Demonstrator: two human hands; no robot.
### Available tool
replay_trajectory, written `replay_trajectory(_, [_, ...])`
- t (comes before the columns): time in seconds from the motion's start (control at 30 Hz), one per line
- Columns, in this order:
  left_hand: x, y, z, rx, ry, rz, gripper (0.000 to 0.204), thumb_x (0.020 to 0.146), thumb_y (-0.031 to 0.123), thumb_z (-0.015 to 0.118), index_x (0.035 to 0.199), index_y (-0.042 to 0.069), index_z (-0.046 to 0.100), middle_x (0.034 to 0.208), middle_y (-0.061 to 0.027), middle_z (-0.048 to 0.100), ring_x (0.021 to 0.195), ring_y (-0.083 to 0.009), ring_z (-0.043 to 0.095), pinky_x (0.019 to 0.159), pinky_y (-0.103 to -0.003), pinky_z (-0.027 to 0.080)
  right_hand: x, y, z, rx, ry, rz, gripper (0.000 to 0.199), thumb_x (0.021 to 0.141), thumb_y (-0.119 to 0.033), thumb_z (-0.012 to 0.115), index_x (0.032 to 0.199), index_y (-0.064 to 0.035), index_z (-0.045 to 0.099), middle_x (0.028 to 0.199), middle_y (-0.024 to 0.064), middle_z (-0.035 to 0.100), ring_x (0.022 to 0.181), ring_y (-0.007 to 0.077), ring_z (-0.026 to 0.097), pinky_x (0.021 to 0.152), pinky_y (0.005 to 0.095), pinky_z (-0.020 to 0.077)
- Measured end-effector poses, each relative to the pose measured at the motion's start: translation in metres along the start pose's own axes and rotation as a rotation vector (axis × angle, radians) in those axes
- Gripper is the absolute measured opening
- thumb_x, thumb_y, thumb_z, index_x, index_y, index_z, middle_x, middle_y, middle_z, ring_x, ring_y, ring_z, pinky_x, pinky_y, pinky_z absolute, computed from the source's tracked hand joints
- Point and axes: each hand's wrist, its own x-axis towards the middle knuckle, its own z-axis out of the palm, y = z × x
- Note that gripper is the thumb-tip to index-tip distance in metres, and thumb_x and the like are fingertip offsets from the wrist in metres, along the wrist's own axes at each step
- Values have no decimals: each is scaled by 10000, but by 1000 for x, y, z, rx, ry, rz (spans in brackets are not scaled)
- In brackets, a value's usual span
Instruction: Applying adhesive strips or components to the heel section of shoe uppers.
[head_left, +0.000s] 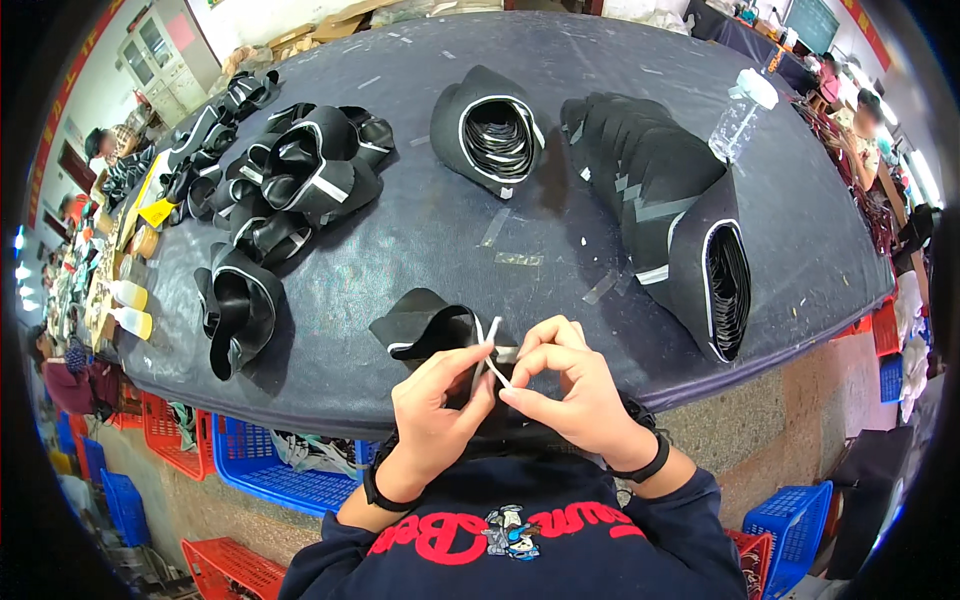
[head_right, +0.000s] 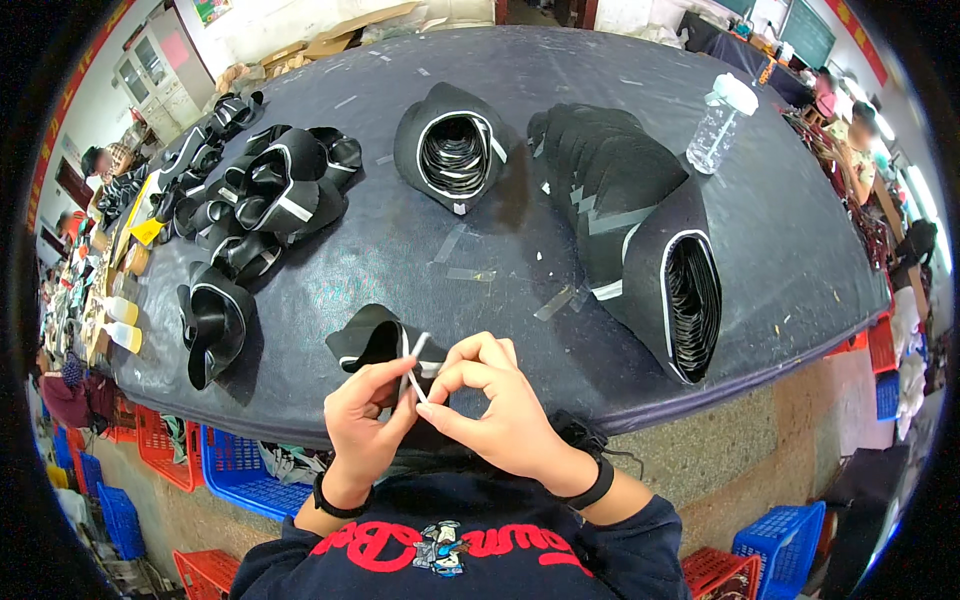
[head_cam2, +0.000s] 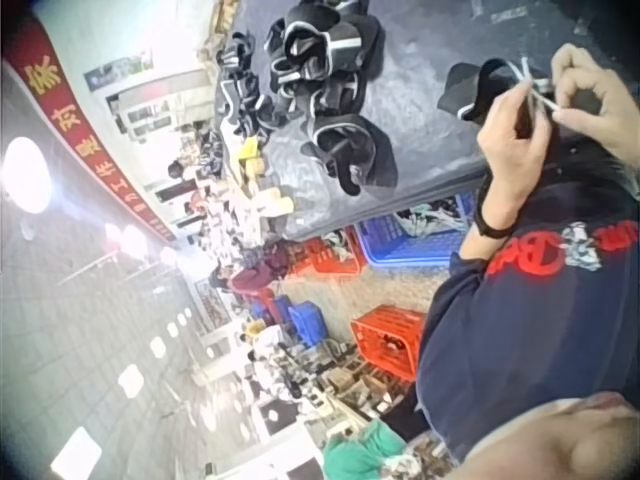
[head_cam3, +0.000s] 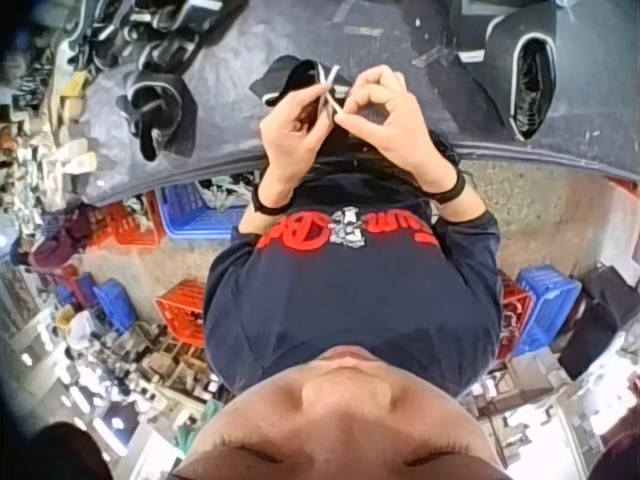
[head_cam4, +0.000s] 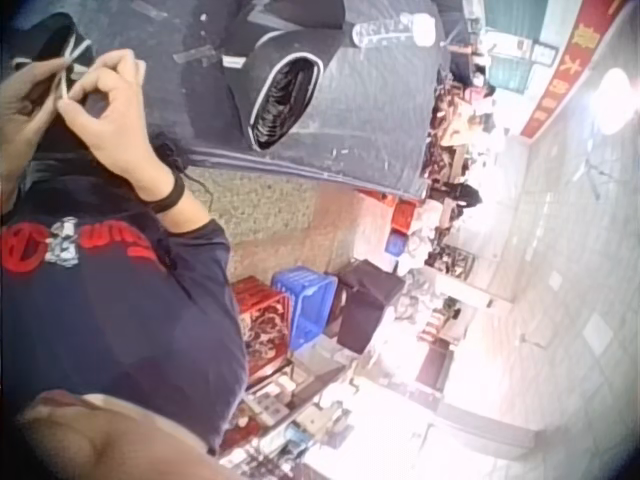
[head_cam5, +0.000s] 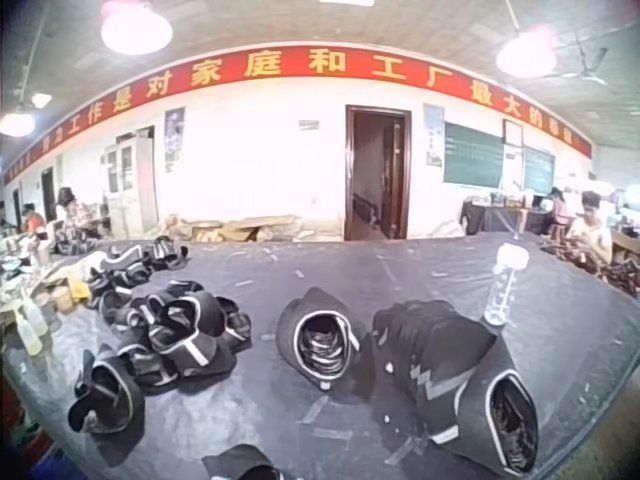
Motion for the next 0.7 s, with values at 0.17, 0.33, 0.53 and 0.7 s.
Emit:
replay_trajectory(0.17, [-6, 4, 4, -131, 50, -137, 149, 804, -24, 659, 952, -19, 675, 809, -62, 677, 695, -56, 609, 574, -171, 455, 7, 6, 2, 256, 69, -7, 92, 789, -117, 676, 877, -92, 661, 964, 47, 555, 949, 184, 490, 845, 317, 383])
replay_trajectory(0.33, [-5, 1, 1, -407, 129, -264, 141, 847, -20, 629, 978, -55, 664, 896, -90, 680, 746, -58, 597, 644, -162, 458, 16, 22, 5, 306, 109, 190, 229, 807, -161, 670, 1025, -90, 675, 958, 44, 576, 893, 146, 533, 763, 272, 426])
replay_trajectory(0.53, [1, -1, 3, -584, 108, -299, 124, 848, -25, 624, 963, -61, 650, 918, -100, 676, 780, -74, 609, 689, -176, 467, 23, 22, 10, 415, 27, 142, 209, 775, -157, 715, 978, -104, 711, 900, 20, 592, 850, 118, 530, 708, 269, 433])
replay_trajectory(0.7, [2, -4, -2, -598, 131, -324, 94, 852, -15, 622, 936, -50, 644, 893, -83, 673, 772, -70, 608, 669, -172, 458, 14, 8, 13, -59, 194, -160, 180, 703, -87, 735, 877, -134, 727, 790, 23, 562, 761, 182, 528, 671, 283, 441])
